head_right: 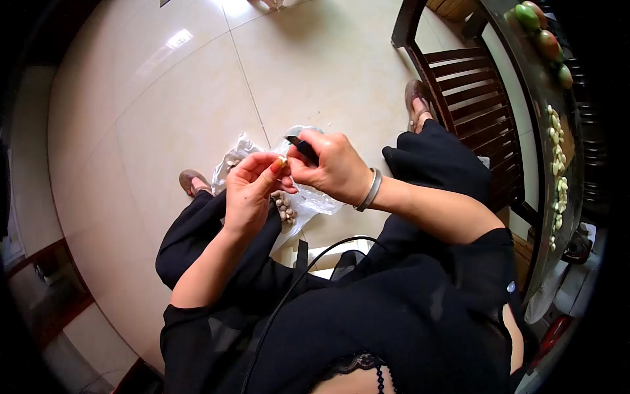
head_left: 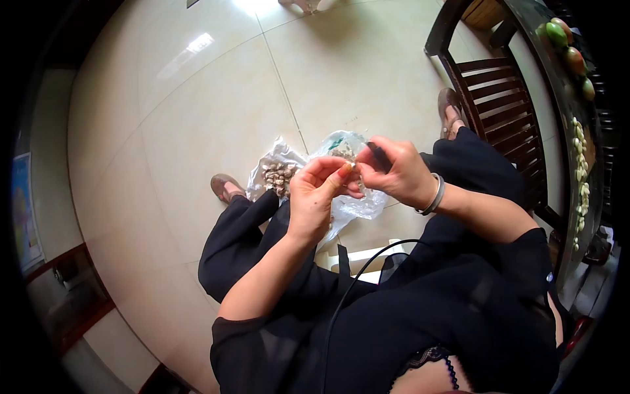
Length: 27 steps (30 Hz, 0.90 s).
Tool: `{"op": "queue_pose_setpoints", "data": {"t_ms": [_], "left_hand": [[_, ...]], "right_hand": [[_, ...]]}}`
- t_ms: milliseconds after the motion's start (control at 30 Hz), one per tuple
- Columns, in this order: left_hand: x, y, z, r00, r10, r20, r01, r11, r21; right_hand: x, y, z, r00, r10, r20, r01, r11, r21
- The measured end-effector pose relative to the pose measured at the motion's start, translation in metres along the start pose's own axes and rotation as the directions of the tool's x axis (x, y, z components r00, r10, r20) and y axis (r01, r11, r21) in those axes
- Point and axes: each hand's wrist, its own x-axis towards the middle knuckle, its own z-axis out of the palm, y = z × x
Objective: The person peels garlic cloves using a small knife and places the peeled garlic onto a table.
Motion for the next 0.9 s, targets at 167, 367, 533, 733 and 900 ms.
{"op": "queue_pose_setpoints", "data": {"t_ms": [167,367,533,733,900], "left_hand": [[0.002,-0.002,-0.002,0.998,-0.066,0.000,0.065,0.988,-0.139],[0.003,-0.001,-0.009,0.986,-0.163,0.046,0.169,0.941,-0.293],[0.005,0.002,-0.014,0.989,-0.149,-0.018,0.138,0.948,-0.288],[-0.001,0.001,-0.014,0.975,-0.216,-0.043,0.196,0.940,-0.281],[-0.004,0.001,-0.013,0.981,-0.192,-0.038,0.180,0.961,-0.211]], "right_hand": [[0.002,0.003,-0.001,0.991,0.122,0.058,-0.132,0.966,0.224],[0.004,0.002,-0.005,0.976,0.210,0.051,-0.214,0.910,0.356],[0.005,0.007,-0.006,0.981,0.184,0.068,-0.196,0.920,0.340],[0.003,0.004,-0.003,0.981,0.116,0.155,-0.145,0.971,0.191],[0.005,0.003,-0.002,0.965,0.104,0.239,-0.097,0.995,-0.040]]}}
